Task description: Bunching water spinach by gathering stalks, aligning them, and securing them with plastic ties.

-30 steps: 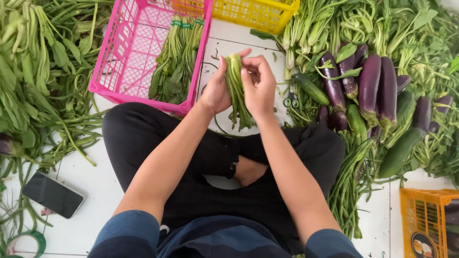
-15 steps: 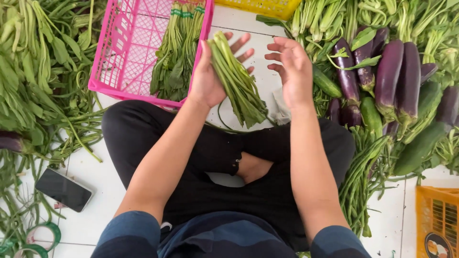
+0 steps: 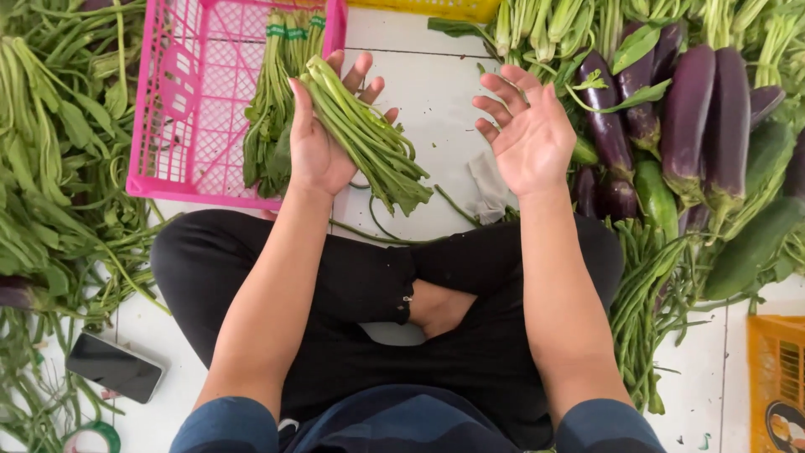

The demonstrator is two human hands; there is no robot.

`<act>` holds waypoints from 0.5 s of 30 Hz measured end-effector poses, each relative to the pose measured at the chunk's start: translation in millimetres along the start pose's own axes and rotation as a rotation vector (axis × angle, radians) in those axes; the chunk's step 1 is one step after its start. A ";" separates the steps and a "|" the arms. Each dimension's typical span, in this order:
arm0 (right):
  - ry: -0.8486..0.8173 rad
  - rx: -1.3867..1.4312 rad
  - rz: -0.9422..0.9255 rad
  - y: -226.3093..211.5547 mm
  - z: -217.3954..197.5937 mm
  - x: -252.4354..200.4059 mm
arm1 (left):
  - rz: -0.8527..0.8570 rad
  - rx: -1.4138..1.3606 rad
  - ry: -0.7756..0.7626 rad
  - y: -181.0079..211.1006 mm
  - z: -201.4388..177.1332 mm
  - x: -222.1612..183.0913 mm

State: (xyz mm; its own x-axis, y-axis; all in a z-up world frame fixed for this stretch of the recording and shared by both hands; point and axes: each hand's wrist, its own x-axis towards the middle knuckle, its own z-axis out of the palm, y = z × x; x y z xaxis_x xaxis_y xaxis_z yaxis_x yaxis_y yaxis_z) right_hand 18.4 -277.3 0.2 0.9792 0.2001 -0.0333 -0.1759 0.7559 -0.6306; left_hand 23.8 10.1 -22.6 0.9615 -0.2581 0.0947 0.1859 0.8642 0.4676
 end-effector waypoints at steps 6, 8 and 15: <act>0.020 -0.078 0.039 4.1 -4.6 15.5 | -0.048 0.028 -0.028 -9.8 -10.1 17.5; 0.022 -0.088 0.050 5.0 -2.2 19.6 | -0.046 0.036 -0.059 -14.8 -13.0 19.5; 0.048 -0.313 0.061 8.5 19.4 24.3 | -0.084 0.027 -0.046 -21.3 -2.2 16.2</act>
State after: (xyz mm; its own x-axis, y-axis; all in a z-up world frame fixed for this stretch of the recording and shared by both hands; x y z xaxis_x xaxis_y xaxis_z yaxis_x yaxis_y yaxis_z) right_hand 38.7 -254.0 9.0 0.9728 0.2038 -0.1102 -0.2020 0.5132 -0.8342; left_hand 35.9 -11.6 -32.9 0.9325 -0.3487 0.0940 0.2588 0.8269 0.4993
